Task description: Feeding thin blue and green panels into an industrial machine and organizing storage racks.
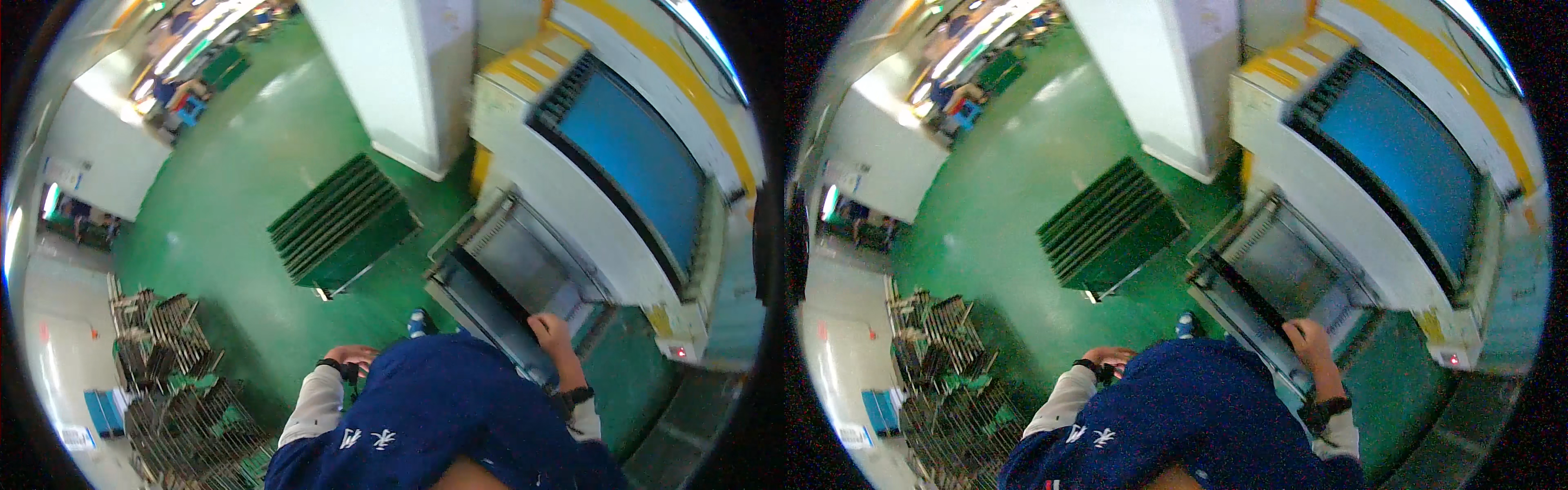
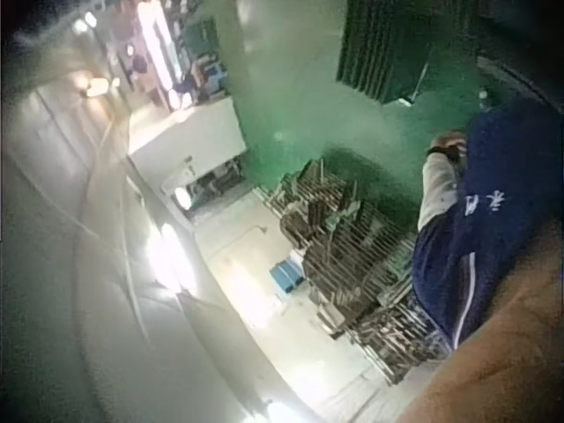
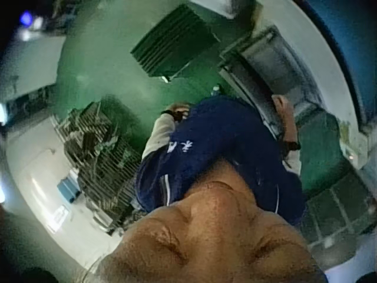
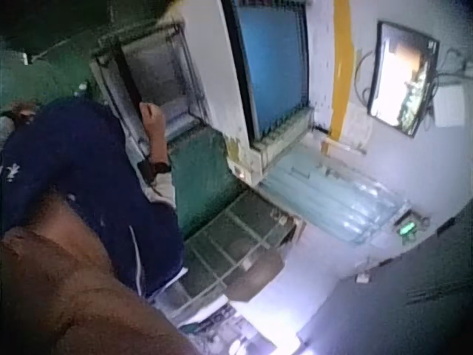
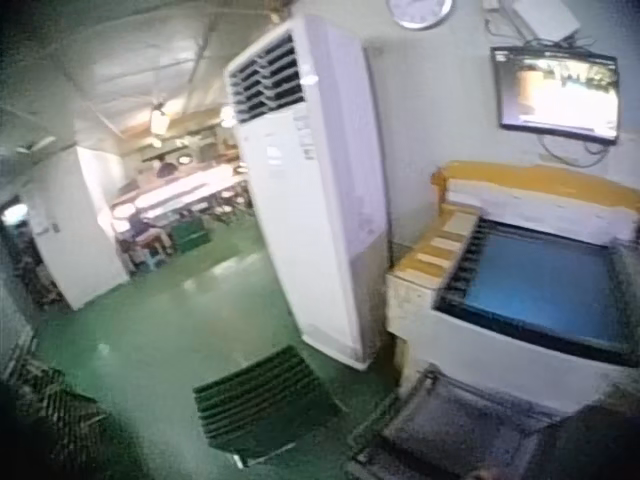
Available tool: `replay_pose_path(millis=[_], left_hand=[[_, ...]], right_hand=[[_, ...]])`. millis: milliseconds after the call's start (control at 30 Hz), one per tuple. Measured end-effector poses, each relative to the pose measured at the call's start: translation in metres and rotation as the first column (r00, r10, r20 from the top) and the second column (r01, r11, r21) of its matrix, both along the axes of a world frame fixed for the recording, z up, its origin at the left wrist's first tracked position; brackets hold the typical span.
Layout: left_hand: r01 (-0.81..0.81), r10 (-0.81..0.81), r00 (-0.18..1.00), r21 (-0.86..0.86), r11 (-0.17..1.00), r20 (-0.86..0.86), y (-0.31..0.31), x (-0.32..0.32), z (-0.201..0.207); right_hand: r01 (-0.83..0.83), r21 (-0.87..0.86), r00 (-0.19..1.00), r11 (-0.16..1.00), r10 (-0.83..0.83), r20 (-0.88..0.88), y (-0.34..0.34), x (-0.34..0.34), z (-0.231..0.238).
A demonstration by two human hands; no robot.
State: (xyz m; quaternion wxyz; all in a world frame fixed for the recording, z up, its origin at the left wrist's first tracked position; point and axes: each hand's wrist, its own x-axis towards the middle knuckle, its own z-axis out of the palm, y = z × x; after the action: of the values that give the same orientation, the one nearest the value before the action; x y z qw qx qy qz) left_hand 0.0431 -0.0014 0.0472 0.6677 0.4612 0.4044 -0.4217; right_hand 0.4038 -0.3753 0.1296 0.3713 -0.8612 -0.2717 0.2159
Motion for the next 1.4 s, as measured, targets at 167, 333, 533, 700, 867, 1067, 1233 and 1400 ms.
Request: replay_pose_path(millis=[167,333,533,700,867,1067,1233,1400], left_hand=[[0.092,-0.090,0.993,-0.016,0.996,0.075,0.010,0.022,0.051],[0.192,-0.121,0.886,-0.119,0.974,0.447,0.019,-0.044,-0.078],[0.085,-0.045,0.979,-0.201,0.976,0.199,0.013,-0.020,0.003],[0.019,0.034,0.973,-0.225,0.974,0.227,0.012,-0.035,-0.035],[0.028,0.064,0.956,-0.304,0.952,0.287,0.016,-0.045,-0.068],[0.047,0.062,0.952,-0.344,0.938,0.299,0.019,-0.047,-0.076],[0.024,0.069,0.959,-0.321,0.947,0.275,0.014,-0.050,-0.083],[-0.019,0.109,0.959,-0.326,0.945,0.260,0.014,-0.056,-0.080]], right_hand=[[-0.016,-0.083,1.000,0.996,0.018,0.022,-0.015,0.011,-0.025],[-0.062,-0.115,0.991,0.991,0.075,0.114,-0.026,0.035,-0.062],[-0.042,-0.286,0.992,0.957,0.074,0.103,-0.017,0.035,-0.046],[-0.024,-0.345,1.000,0.938,0.021,-0.013,-0.009,0.034,-0.040],[-0.098,-0.556,0.990,0.826,0.026,-0.137,0.013,0.025,0.002],[-0.100,-0.591,0.991,0.801,0.027,-0.132,-0.004,0.036,-0.029],[-0.089,-0.579,0.989,0.811,0.005,-0.145,-0.005,0.036,-0.029],[-0.065,-0.620,0.987,0.782,-0.043,-0.158,-0.001,0.033,-0.026]])
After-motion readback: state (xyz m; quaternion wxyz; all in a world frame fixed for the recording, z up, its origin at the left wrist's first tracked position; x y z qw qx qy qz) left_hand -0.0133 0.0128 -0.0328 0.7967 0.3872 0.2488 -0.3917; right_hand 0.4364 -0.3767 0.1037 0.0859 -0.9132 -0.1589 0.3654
